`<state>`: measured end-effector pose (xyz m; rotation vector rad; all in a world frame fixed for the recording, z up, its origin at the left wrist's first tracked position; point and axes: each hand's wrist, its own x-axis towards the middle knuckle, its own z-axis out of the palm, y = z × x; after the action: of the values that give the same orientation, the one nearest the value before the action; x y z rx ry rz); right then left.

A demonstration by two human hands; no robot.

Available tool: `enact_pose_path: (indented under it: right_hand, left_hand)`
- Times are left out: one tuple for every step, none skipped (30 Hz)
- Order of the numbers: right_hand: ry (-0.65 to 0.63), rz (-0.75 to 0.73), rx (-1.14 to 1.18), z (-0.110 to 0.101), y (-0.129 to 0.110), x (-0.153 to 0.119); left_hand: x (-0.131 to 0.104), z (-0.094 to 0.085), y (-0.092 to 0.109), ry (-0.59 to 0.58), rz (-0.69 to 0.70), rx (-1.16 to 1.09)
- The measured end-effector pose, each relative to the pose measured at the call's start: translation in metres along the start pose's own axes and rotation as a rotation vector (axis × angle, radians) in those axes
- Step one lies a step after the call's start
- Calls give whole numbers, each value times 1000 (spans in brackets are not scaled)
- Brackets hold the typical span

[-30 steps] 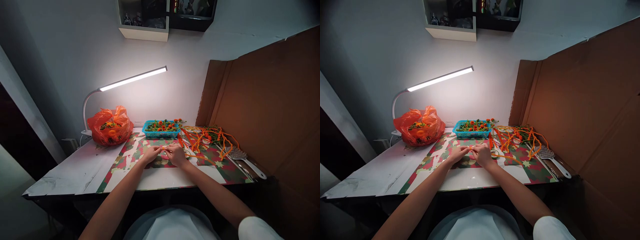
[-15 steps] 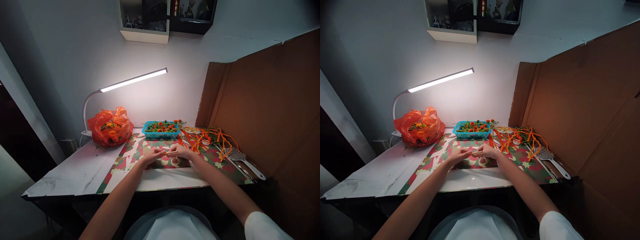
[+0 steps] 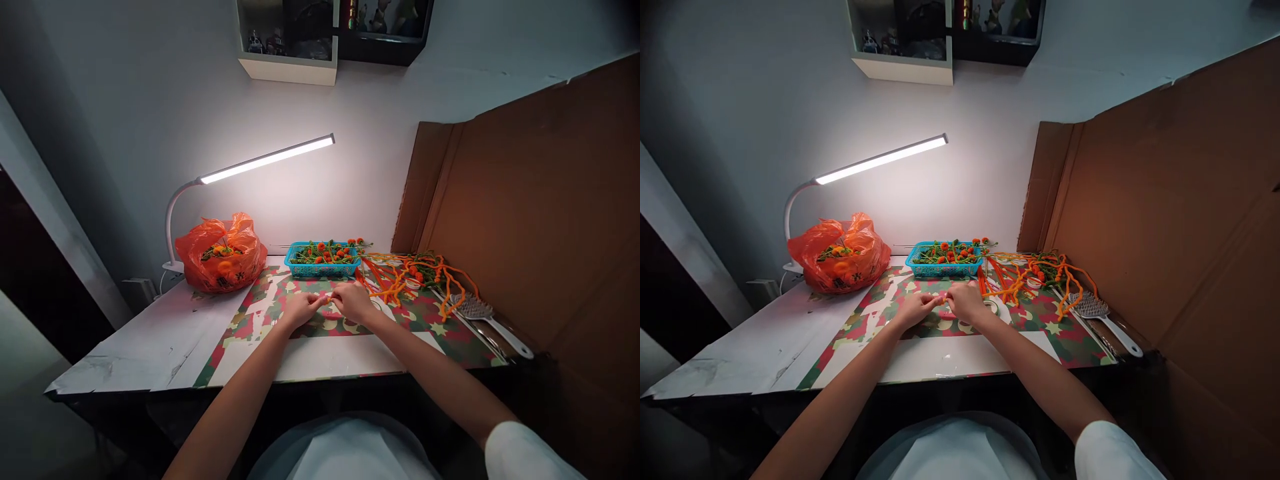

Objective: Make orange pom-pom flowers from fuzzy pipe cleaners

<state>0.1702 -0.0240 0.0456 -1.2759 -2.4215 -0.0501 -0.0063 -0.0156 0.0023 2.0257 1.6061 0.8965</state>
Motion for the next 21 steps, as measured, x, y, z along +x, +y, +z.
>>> enact_pose_path:
  right_hand:
    - [9,2,7,3,-1,-1]
    - [16,4,22,5,-2,-2]
    - [22,8,42,8,-2,-4]
    - [35,13,65,11,-1,-5]
    - [52,16,91,14,-1,-7]
    - [70,13,122,17,0,-8]
    - [87,3,159,19,1,-10]
    - [103,-16,204,22,2,-12]
    - [119,-37,253,25,3,-13]
    - [133,-59,308,27,5,-14]
    - [144,-80,368,29,6,-15]
    - [154,-98,432,31,7,-16]
    - [162,-116,501,31,9,-17]
    - [166,-132,576,31,12,-17]
    - [166,-141,659,31,15,-18]
    - [158,-139,746,30,19,-18]
    - [139,-121,832,29,24,-18]
    - [105,-85,909,28,29,-17]
    - [52,-43,971,26,35,-16]
    - [-18,2,1005,25,41,-15]
    - [-99,40,1008,24,47,-14]
  left_hand:
    - [0,0,0,12,-23,6]
    - [0,0,1,24,-43,9]
    - [-1,0,1,36,-58,8]
    - [-1,0,2,47,-67,3]
    - [0,0,2,55,-72,-5]
    - [0,1,2,65,-74,-16]
    - [0,1,1,72,-76,-29]
    - [1,2,0,77,-77,-43]
    - [1,2,-1,80,-78,-58]
    - [2,3,-2,82,-80,-74]
    - [2,4,-3,80,-81,-92]
    - [3,4,-4,76,-79,-113]
    - [3,4,-4,66,-75,-140]
    - [4,4,-4,53,-65,-174]
    - [4,4,-4,36,-52,-216]
    - [4,4,-3,15,-34,-259]
    - [3,3,-2,-8,-12,-298]
    - [3,3,0,-32,14,-330]
    - [2,2,2,-57,42,-348]
    - [1,1,3,-83,73,-351]
    - [0,1,4,-113,101,-338]
